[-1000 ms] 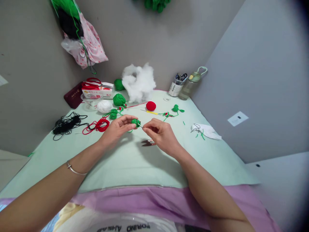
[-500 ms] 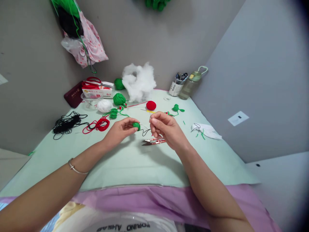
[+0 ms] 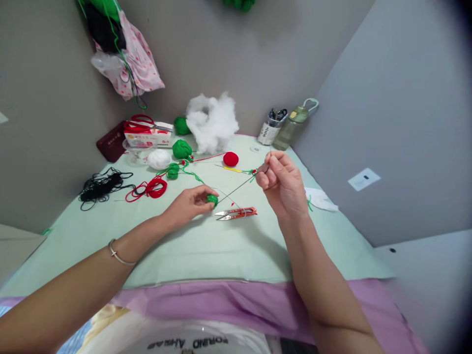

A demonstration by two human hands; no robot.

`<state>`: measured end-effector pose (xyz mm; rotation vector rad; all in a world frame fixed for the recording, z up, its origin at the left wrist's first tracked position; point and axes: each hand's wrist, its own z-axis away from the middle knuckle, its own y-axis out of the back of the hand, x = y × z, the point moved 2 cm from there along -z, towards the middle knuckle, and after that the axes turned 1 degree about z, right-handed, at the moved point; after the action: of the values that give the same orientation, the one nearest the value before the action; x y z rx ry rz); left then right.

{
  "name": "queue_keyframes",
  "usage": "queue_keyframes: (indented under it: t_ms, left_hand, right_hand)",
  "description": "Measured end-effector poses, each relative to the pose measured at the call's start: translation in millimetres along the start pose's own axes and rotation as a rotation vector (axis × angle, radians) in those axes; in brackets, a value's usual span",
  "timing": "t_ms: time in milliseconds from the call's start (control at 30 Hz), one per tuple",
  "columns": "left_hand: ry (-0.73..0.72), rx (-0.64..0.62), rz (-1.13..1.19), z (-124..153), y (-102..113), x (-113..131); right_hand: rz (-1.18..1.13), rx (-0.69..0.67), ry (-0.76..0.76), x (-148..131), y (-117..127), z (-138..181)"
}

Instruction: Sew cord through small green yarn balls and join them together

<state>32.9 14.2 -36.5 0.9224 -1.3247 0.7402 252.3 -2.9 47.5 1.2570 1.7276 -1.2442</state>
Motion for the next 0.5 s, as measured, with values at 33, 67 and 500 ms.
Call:
queue_keyframes:
  t_ms: [33, 67, 500]
  left_hand:
    - [0.006, -0.005, 0.073, 0, 2, 0]
    - [0.007, -0.007, 0.146, -1, 4, 1]
    - [-0.003, 0.04, 0.463, 0, 12, 16]
  right_hand:
    - [0.008, -0.008, -0.003, -1, 0, 1]
    - [0.018, -0.022, -0.013, -2, 0, 2]
    - [0.644, -0.285, -0.068, 28, -27, 21]
